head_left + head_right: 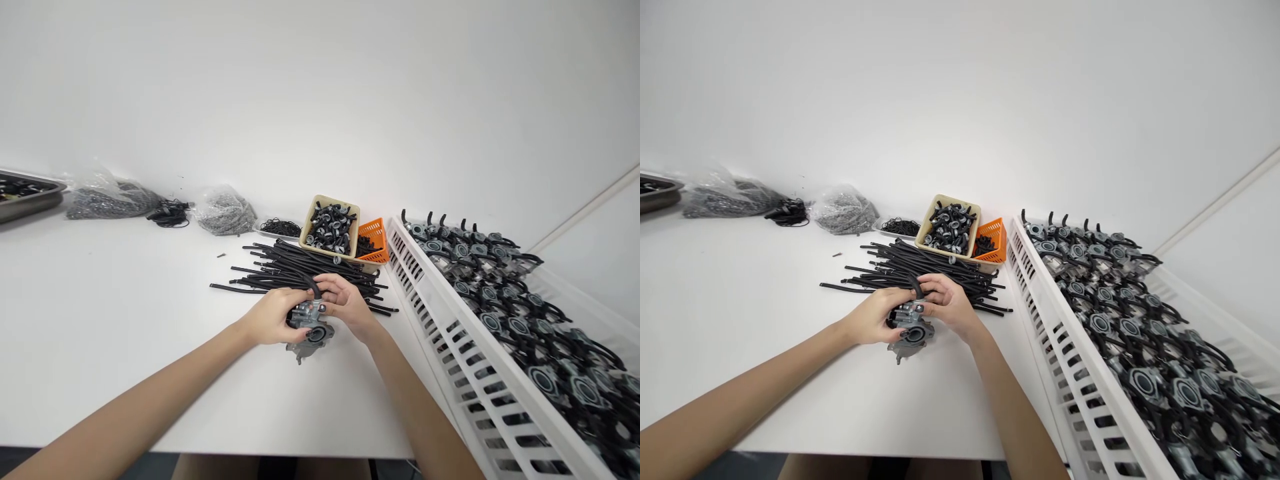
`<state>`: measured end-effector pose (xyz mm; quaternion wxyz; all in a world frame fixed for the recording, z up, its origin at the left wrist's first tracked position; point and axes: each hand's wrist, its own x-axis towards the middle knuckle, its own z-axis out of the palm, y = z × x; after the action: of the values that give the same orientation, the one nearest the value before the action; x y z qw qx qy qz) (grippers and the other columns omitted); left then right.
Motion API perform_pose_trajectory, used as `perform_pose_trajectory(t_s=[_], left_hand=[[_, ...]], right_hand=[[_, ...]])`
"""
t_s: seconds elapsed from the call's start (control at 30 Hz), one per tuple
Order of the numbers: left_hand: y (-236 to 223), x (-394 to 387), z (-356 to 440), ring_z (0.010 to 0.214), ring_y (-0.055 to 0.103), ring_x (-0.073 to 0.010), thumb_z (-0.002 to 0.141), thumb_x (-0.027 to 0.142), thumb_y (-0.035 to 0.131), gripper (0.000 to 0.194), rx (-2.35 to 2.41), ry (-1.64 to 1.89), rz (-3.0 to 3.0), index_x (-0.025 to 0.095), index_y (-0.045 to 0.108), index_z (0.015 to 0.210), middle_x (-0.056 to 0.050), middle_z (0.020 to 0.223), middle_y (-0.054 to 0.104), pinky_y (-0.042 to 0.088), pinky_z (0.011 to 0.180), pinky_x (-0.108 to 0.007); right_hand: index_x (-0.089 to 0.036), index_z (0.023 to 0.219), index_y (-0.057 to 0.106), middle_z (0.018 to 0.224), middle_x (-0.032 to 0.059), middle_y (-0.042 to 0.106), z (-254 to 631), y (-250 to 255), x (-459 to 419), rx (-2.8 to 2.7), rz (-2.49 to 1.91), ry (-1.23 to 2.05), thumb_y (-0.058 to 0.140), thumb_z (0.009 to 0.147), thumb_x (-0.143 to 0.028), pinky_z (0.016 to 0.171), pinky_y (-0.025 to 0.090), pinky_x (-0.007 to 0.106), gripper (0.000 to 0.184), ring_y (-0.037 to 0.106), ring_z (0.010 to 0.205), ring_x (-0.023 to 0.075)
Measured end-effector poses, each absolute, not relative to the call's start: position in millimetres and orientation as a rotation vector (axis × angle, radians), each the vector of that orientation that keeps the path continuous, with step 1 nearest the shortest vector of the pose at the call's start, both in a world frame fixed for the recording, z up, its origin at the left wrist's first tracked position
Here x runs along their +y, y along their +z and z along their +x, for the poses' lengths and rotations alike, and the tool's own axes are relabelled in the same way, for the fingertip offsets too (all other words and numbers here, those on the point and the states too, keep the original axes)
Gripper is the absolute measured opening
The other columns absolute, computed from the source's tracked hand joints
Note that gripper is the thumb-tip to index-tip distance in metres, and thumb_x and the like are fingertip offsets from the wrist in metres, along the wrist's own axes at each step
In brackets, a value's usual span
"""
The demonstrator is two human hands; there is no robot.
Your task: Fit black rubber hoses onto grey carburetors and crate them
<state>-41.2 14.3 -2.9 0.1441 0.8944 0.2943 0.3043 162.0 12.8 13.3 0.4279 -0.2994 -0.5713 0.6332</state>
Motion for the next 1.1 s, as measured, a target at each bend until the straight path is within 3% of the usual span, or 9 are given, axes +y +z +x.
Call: perform_pose_trajectory(t_s=[0.3,0.63,0.83,0.97,1.1], left_hand=[[-2.1,13.4,-41.1,0.070,0.062,-0.0205,0.075,0.044,0.057,0.029,0.828,0.890,2.598,0.019,0.057,0.091,-0.005,0.078,0.065,0.046,0.065,-0.028],[-4.4,15.1,-42.1,0.074,0.063,-0.0211,0.077,0.044,0.056,0.033,0.822,0.864,2.589,0.018,0.061,0.096,-0.006,0.082,0.068,0.047,0.069,-0.028],[-9.6,17.4,-43.8,0.086,0.066,-0.0236,0.077,0.045,0.057,0.045,0.796,0.924,2.597,0.018,0.059,0.114,-0.009,0.098,0.070,0.050,0.077,-0.031],[-6.0,15.4,-43.0,0.072,0.063,-0.0206,0.078,0.045,0.055,0.034,0.811,0.881,2.606,0.017,0.062,0.096,-0.006,0.081,0.068,0.048,0.067,-0.028],[-2.3,13.7,-42.0,0.074,0.064,-0.0211,0.077,0.043,0.056,0.034,0.827,0.866,2.586,0.017,0.061,0.099,-0.006,0.083,0.068,0.047,0.067,-0.029]], right_hand=[[-0.021,0.105,0.062,0.095,0.0047,0.072,172.4,12.2,13.6,-1.402,-0.595,1.722,0.083,0.068,-0.028,0.079,0.052,0.030,0.043,0.067,0.085,0.0165],[-0.019,0.103,0.068,0.096,0.0060,0.070,171.5,9.3,15.5,-1.512,-0.609,1.597,0.082,0.070,-0.034,0.086,0.051,0.034,0.038,0.066,0.092,0.0177],[-0.019,0.103,0.063,0.102,0.0091,0.073,171.8,13.9,13.4,-1.513,-0.637,1.646,0.082,0.070,-0.036,0.088,0.052,0.038,0.042,0.068,0.089,0.0186],[-0.018,0.097,0.061,0.091,0.0049,0.072,168.8,16.7,11.6,-1.484,-0.653,1.665,0.084,0.068,-0.033,0.082,0.054,0.033,0.040,0.067,0.080,0.0159],[-0.019,0.095,0.064,0.087,-0.0003,0.063,163.8,17.1,10.4,-1.461,-0.712,1.615,0.087,0.061,-0.027,0.073,0.052,0.025,0.042,0.062,0.077,0.0114]])
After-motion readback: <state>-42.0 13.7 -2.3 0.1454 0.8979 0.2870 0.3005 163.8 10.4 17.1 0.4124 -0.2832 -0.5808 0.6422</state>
